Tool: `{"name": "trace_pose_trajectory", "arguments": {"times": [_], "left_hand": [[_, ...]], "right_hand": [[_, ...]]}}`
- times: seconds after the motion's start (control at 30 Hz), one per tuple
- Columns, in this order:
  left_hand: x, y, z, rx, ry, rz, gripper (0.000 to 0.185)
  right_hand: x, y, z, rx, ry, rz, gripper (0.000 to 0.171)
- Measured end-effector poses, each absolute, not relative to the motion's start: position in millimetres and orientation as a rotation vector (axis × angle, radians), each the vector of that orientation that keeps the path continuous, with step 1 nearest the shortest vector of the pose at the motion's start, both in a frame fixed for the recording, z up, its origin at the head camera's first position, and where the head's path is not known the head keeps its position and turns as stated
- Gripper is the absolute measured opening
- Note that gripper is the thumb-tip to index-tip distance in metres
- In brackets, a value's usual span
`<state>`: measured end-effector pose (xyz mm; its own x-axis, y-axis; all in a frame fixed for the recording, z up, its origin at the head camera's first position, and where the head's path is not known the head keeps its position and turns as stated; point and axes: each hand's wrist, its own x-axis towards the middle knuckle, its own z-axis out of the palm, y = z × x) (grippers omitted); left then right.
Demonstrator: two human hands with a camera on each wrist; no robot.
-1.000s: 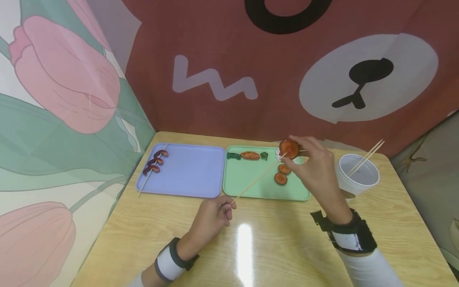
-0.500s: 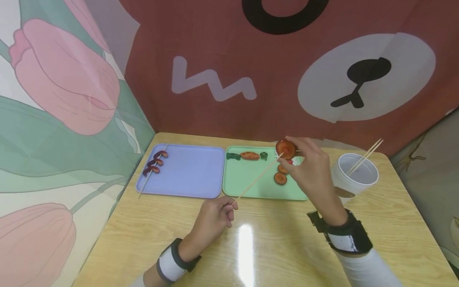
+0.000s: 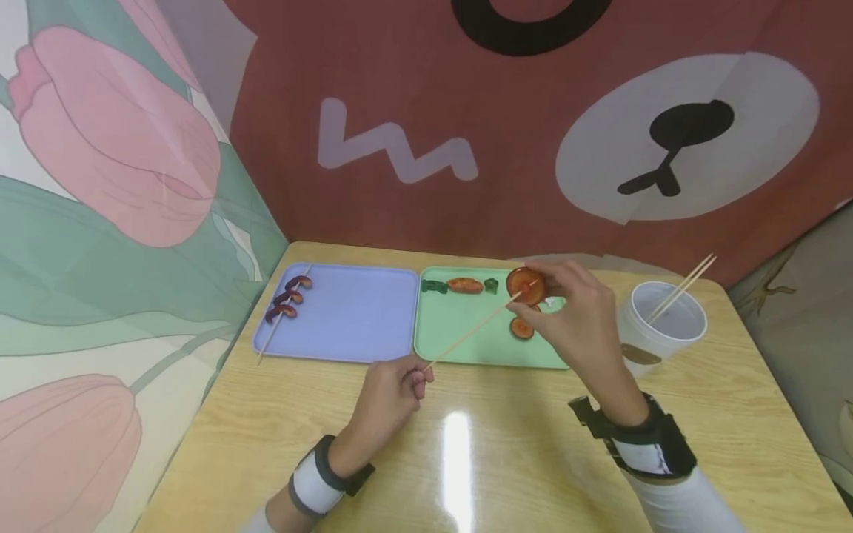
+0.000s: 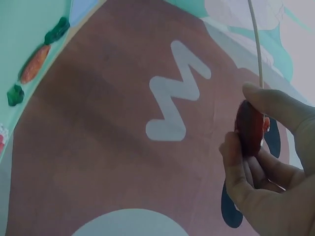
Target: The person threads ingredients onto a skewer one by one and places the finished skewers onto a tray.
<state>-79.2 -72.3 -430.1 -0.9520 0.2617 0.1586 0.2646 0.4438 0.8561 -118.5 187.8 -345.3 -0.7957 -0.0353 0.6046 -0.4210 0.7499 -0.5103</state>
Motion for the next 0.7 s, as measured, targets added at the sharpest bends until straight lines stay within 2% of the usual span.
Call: {"name": "trace_pose_trajectory", "arguments": {"times": [0.7], "left_hand": [[-82, -58, -426, -0.522, -2.669, -1.641, 0.029]], "right_hand": [[-112, 162, -374, 0.387, -2.345, 0.899, 0.058]]}}
